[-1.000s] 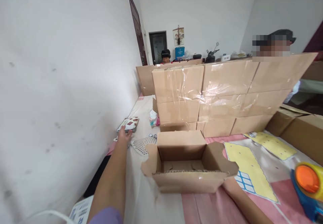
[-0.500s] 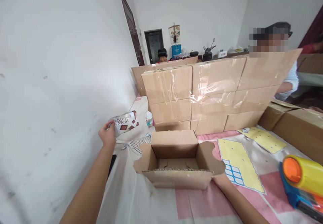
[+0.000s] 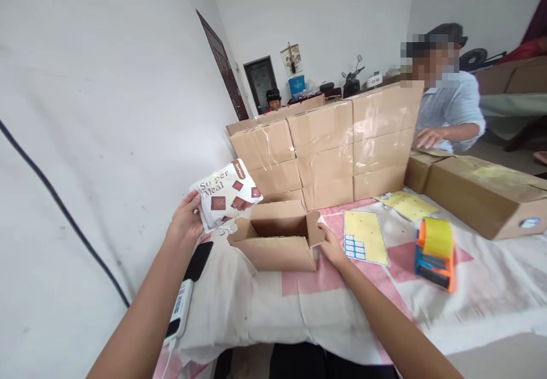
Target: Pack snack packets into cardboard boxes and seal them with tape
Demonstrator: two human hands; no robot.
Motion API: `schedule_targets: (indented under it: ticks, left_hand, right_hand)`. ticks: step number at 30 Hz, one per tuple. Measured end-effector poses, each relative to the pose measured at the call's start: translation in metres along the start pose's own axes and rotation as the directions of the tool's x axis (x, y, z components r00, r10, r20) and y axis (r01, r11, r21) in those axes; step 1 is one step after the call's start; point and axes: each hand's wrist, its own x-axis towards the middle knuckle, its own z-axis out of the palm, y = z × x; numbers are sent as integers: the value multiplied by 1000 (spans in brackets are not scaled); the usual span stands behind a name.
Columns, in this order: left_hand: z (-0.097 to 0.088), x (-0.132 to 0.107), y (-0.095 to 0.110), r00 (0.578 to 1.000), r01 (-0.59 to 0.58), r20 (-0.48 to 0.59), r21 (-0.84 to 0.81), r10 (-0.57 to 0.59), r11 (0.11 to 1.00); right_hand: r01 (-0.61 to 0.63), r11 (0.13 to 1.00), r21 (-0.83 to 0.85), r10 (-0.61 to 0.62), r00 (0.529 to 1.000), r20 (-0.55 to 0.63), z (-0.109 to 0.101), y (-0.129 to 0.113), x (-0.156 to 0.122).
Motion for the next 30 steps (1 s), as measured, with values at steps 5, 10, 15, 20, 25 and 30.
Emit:
schedule_targets:
  ticks: [5,10,15,20,25,30]
  left_hand:
    - [29,-30,-15,961,-181,201,-59,189,982]
    - [53,-36,-59,840,-247,539,284,59,927]
    - [49,-36,-89,688,-291,673,598,-270,747]
    - [33,-35,-98,651,-348,670,682,-358,643]
    - [23,-35,-100,713,-333,634,682,-300,651]
    - [1,-30,-98,887,-252,454,630,-86,735]
  right_hand:
    - [-58,994,97,60,998,-14,-1,6,-3]
    - [-40,991,129,43,999,-24,-1,11,-3]
    - [-10,992,124,15,999,-38,0,20,-2]
    - [6,994,110,-5,1000,-10,0,21,-2]
    - [42,993,113,-48,998,49,-1,0,-8]
    - [78,994,80,-88,988,127,-2,-20,-19]
